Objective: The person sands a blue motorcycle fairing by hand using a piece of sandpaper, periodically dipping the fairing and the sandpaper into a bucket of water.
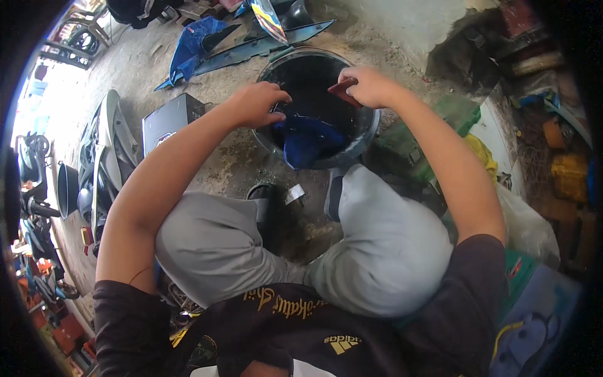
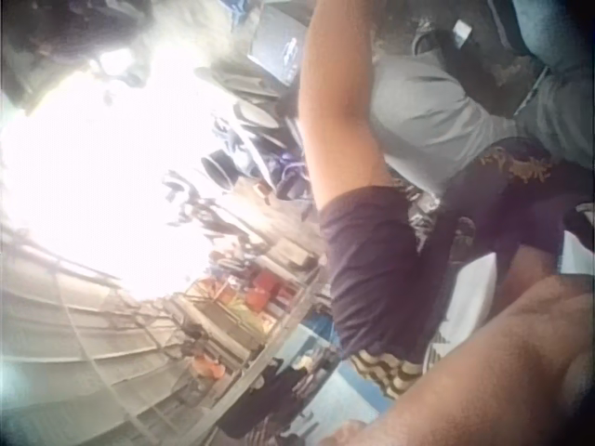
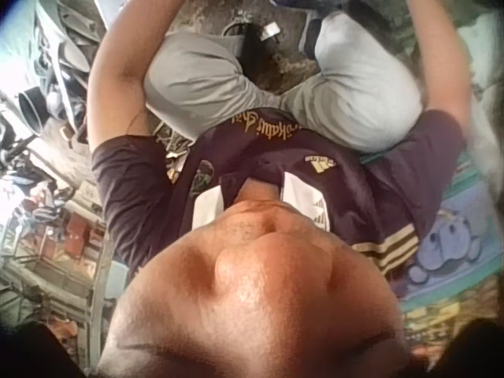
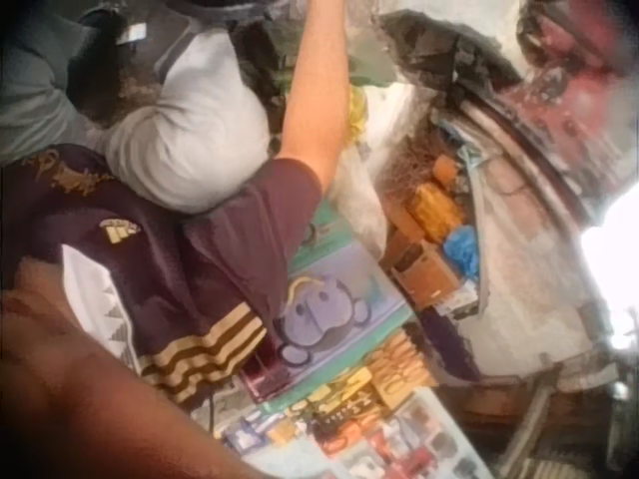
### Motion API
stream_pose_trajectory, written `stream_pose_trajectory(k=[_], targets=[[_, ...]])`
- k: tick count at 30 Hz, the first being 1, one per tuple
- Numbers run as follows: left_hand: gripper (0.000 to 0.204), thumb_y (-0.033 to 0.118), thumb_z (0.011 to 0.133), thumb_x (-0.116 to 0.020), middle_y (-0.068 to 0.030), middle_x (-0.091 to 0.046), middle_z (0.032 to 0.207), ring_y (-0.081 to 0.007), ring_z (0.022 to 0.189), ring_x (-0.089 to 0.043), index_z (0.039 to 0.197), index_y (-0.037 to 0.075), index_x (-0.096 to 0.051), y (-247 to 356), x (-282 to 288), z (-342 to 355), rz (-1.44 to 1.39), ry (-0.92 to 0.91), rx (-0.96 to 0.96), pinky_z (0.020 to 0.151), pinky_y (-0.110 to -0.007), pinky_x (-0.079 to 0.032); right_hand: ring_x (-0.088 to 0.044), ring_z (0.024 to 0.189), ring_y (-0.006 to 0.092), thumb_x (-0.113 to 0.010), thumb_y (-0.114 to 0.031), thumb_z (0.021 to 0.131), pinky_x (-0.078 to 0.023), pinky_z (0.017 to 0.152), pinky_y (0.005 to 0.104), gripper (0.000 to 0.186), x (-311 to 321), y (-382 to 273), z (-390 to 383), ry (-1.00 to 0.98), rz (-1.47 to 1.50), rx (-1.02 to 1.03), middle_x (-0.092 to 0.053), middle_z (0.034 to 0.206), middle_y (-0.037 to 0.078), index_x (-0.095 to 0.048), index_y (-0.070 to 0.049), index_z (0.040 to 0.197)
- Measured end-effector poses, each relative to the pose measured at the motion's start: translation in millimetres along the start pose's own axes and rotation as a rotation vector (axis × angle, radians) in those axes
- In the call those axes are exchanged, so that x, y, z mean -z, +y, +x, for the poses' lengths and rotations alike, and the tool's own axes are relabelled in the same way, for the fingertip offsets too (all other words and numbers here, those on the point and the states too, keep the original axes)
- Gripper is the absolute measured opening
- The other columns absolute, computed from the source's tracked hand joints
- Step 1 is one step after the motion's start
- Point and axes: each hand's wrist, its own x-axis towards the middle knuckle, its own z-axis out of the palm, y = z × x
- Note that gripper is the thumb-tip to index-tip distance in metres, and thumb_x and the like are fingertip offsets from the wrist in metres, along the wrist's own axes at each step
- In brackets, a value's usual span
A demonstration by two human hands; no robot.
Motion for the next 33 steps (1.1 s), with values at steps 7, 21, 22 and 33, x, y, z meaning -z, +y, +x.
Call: stream_pose_trajectory(k=[7, 21, 22, 33], targets=[[0.047, 0.040, 0.095, -0.076, -0.0112, -0.071, 0.125, -0.0343, 0.124, -0.066, 0.135, 0.017, -0.069, -24.9, -61.7, 14.5, -0.118, -0.134, -0.010, 0.102, -0.050, -0.053, -0.075, 0.104, 0.0282, -0.069, 0.000, 0.086, -0.057, 0.085, 0.0401, 0.020, -48.3, 31.7, 96.8, -0.218, -0.088, -0.013, -0.080, 0.111, 0.015, -0.075, -0.006, 0.105], [0.043, 0.042, 0.098, -0.071, -0.0096, -0.073, 0.121, -0.0302, 0.120, -0.069, 0.134, 0.017, -0.070, -19.6, -74.2, 25.7, -0.044, -0.157, 0.016, 0.101, -0.047, -0.052, -0.072, 0.098, 0.0250, -0.071, -0.012, 0.091, -0.055, 0.087, 0.0381, 0.027, -77.3, 76.0, 129.4, -0.079, 0.262, -0.216, -0.078, 0.103, 0.014, -0.077, -0.003, 0.116], [0.043, 0.042, 0.098, -0.071, -0.0096, -0.073, 0.121, -0.0302, 0.120, -0.069, 0.134, 0.017, -0.070, -18.9, -73.5, 27.9, -0.042, -0.153, 0.001, 0.101, -0.047, -0.052, -0.072, 0.098, 0.0250, -0.071, -0.012, 0.091, -0.055, 0.087, 0.0381, 0.027, -74.1, 78.0, 122.7, -0.066, 0.261, -0.224, -0.078, 0.103, 0.014, -0.077, -0.003, 0.116], [0.036, 0.037, 0.097, -0.074, -0.0109, -0.075, 0.112, -0.0329, 0.111, -0.071, 0.126, 0.016, -0.072, -16.0, -67.6, 21.8, -0.183, -0.008, -0.013, 0.097, -0.047, -0.054, -0.066, 0.088, 0.0102, -0.075, -0.013, 0.099, -0.052, 0.079, 0.0296, 0.025, 12.4, 79.1, 49.4, 0.409, 0.525, -0.134, -0.077, 0.103, 0.005, -0.074, -0.003, 0.122]])
